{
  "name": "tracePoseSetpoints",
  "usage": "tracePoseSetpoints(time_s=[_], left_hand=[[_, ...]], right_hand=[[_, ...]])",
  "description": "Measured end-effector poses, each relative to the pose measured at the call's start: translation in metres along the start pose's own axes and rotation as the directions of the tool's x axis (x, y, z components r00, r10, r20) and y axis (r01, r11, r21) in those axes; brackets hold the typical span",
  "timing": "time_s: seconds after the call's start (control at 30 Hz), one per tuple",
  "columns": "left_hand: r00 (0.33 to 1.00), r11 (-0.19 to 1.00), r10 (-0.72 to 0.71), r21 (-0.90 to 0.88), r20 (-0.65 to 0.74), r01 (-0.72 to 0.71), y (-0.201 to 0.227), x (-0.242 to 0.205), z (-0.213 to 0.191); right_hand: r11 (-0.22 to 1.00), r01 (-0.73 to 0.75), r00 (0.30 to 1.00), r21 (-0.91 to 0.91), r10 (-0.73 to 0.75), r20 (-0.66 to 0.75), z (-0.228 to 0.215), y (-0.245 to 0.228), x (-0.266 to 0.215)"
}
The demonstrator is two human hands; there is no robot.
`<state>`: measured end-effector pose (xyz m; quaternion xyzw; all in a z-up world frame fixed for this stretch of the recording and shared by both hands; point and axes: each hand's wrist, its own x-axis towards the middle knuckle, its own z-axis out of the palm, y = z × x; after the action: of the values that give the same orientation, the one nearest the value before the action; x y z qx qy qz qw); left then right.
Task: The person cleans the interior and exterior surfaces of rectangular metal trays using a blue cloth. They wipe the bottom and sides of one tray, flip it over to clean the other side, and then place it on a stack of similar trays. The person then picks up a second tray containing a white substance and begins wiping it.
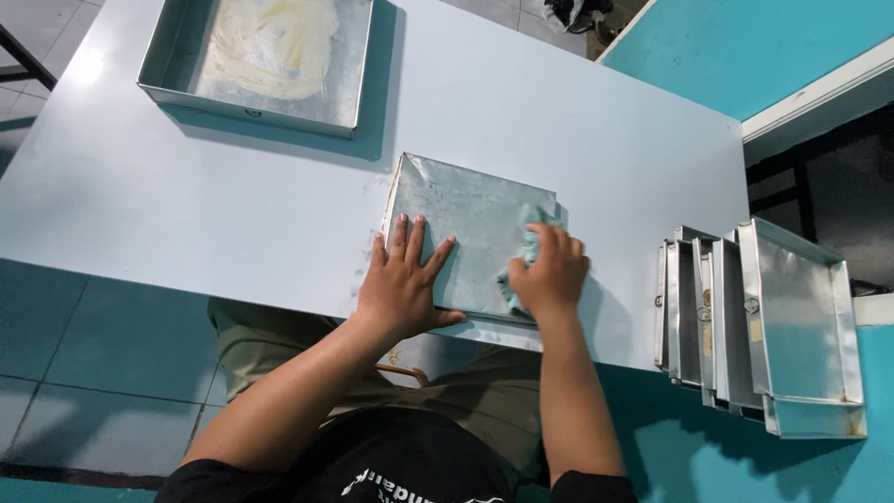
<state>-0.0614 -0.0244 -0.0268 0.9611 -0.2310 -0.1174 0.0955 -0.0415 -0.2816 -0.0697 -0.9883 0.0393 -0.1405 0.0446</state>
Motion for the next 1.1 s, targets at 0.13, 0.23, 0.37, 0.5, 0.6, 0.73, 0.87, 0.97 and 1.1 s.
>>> tracePoseSetpoints(time_s=[0.13,0.23,0.37,0.5,0.6,0.73,0.87,0.97,1.1], left_hand=[[1.000,1.000,-0.003,0.004,-0.004,0.003,-0.001,0.002,0.006],[0.999,0.999,0.025,0.039,-0.034,-0.023,-0.004,0.003,0.013],[0.999,0.999,0.012,0.048,-0.053,-0.009,-0.005,0.002,0.015],[0.998,0.999,0.003,-0.038,-0.057,-0.005,-0.004,-0.004,0.006],[0.997,0.999,0.017,-0.038,-0.070,-0.020,-0.003,-0.006,0.004],[0.989,0.977,0.081,-0.186,-0.122,-0.103,-0.014,-0.016,0.021],[0.921,0.970,-0.057,-0.241,-0.386,-0.041,-0.036,-0.027,0.050],[0.888,0.978,-0.128,-0.206,-0.442,0.038,-0.049,-0.028,0.062],[0.910,0.992,-0.093,-0.114,-0.403,0.052,-0.043,-0.021,0.065]], right_hand=[[0.980,0.120,0.992,0.158,-0.123,0.013,0.006,-0.052,-0.010],[0.947,0.184,0.974,0.263,-0.212,0.081,-0.005,-0.085,-0.017],[0.953,0.153,0.976,0.261,-0.187,0.109,-0.003,-0.075,-0.018],[0.973,0.039,0.996,0.229,-0.057,0.073,-0.005,-0.035,-0.017],[0.984,-0.068,0.996,0.166,0.058,0.066,-0.017,-0.012,-0.017],[0.981,-0.111,0.990,0.160,0.095,0.102,-0.022,0.002,-0.023],[0.983,-0.103,0.993,0.148,0.094,0.072,-0.020,0.006,-0.025],[0.985,-0.104,0.993,0.138,0.096,0.066,-0.021,0.002,-0.026],[0.984,-0.133,0.990,0.120,0.126,0.070,-0.021,-0.005,-0.026]])
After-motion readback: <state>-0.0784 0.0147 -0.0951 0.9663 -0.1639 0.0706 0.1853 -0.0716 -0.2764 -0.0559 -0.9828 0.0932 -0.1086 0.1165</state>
